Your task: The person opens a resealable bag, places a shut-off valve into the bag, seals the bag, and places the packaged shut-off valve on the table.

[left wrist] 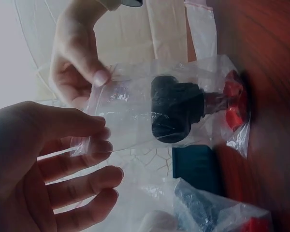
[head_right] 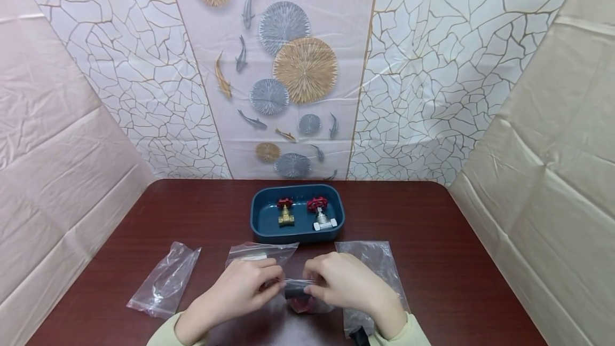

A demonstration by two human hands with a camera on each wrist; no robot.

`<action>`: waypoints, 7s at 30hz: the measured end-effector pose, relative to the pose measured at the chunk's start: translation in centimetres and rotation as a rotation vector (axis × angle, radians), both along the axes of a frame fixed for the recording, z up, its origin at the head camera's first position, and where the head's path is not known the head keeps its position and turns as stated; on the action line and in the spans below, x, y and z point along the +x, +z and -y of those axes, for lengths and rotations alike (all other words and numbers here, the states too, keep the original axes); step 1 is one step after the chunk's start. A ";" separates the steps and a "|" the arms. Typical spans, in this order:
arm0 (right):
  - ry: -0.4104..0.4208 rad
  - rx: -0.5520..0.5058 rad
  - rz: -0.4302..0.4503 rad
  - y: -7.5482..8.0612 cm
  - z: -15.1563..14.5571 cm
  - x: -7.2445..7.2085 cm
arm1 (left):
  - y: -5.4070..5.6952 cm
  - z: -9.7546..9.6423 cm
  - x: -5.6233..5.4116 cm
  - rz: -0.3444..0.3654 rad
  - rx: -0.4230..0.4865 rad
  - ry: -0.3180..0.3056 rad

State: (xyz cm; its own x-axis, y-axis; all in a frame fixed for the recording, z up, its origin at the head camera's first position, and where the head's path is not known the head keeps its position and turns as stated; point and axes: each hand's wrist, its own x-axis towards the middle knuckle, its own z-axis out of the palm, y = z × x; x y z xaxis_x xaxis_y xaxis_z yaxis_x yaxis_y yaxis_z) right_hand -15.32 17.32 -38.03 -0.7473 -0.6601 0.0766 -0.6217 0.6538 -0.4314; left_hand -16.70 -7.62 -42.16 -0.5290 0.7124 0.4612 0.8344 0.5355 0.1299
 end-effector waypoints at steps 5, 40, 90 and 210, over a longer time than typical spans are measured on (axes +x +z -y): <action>0.012 -0.001 -0.038 -0.2 1.0 0.0 | -0.1 -0.3 0.1 0.026 -0.005 -0.006; 0.064 -0.012 -0.264 -1.4 2.5 -0.1 | -0.4 0.0 0.1 0.081 0.026 -0.027; 0.037 0.025 -0.383 -2.4 2.1 0.6 | -0.6 1.6 0.6 -0.073 0.033 0.048; 0.047 -0.107 -0.529 -4.8 -1.8 1.1 | -1.3 2.2 0.7 -0.109 -0.010 0.054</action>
State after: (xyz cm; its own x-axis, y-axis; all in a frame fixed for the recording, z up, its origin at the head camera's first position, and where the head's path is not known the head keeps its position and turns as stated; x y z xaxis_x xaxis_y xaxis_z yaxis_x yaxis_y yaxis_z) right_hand -14.21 19.09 -42.79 -0.5584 -0.6601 0.5025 -0.7996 0.5895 -0.1142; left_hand -16.02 -9.81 -43.44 -0.5134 0.6894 0.5110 0.8135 0.5806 0.0341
